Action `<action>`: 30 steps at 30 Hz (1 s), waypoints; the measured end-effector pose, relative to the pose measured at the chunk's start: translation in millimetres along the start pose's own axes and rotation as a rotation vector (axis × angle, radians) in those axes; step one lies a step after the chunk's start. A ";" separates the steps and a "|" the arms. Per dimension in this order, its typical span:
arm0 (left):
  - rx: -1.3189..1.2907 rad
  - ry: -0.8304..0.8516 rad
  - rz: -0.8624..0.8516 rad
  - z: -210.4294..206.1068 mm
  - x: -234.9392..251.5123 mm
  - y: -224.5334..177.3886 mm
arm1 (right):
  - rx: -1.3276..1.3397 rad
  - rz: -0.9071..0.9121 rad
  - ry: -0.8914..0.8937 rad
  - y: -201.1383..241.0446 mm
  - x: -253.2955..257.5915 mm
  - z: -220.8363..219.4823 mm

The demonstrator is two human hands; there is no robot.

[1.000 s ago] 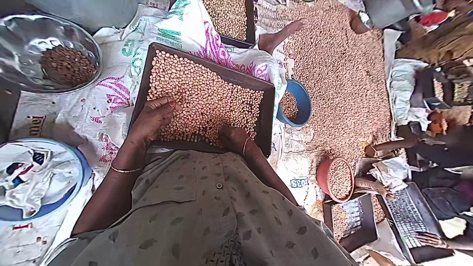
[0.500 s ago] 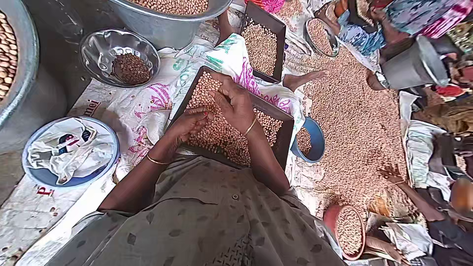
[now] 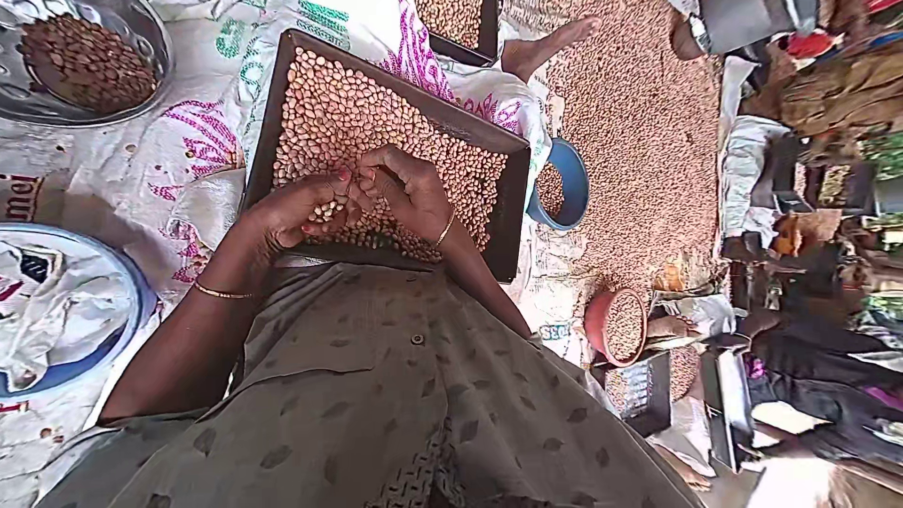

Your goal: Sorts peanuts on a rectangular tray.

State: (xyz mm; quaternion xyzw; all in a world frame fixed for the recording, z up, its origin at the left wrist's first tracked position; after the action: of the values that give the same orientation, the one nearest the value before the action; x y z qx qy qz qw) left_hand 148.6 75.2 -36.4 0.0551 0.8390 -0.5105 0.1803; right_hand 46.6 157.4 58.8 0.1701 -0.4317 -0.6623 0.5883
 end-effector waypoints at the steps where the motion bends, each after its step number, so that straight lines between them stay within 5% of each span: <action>1: 0.004 0.043 -0.025 0.4 1.7 0.7 | -0.003 -0.039 -0.026 -10.8 -5.7 3.3; 11: -0.424 -0.115 -0.310 29.2 3.7 -13.1 | -0.490 -0.198 0.653 -44.6 -40.7 -77.2; 15: -0.340 -0.153 -0.258 28.9 4.2 -10.3 | -0.477 -0.177 0.560 -47.8 -40.2 -69.4; 18: -0.084 -0.194 -0.092 18.8 3.7 -7.9 | -0.268 -0.037 0.144 -40.6 -34.0 -35.2; 23: -0.005 0.015 -0.013 -0.6 2.7 -2.6 | 0.131 0.037 -0.062 -8.0 -25.5 3.1; 26: -0.107 0.080 -0.112 4.2 3.8 -3.4 | -0.026 -0.088 -0.020 -36.0 -30.3 12.8; 30: -0.173 -0.051 -0.135 15.4 4.4 -3.9 | -0.391 -0.285 0.333 -67.4 -48.1 -15.4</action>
State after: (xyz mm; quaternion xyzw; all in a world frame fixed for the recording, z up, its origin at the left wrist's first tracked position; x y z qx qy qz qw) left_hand 147.2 59.4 -41.1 -0.0301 0.8769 -0.4482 0.1709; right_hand 27.3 191.8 -15.6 0.2188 -0.1652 -0.7718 0.5737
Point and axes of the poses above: each hand's wrist, its own x-axis towards the middle knuckle, its own z-axis out of the back of the hand, y = z × x, the point moved 7 cm from there along x, towards the middle knuckle, and after that the axes turned 1 degree about -z, right-handed, at the moved point
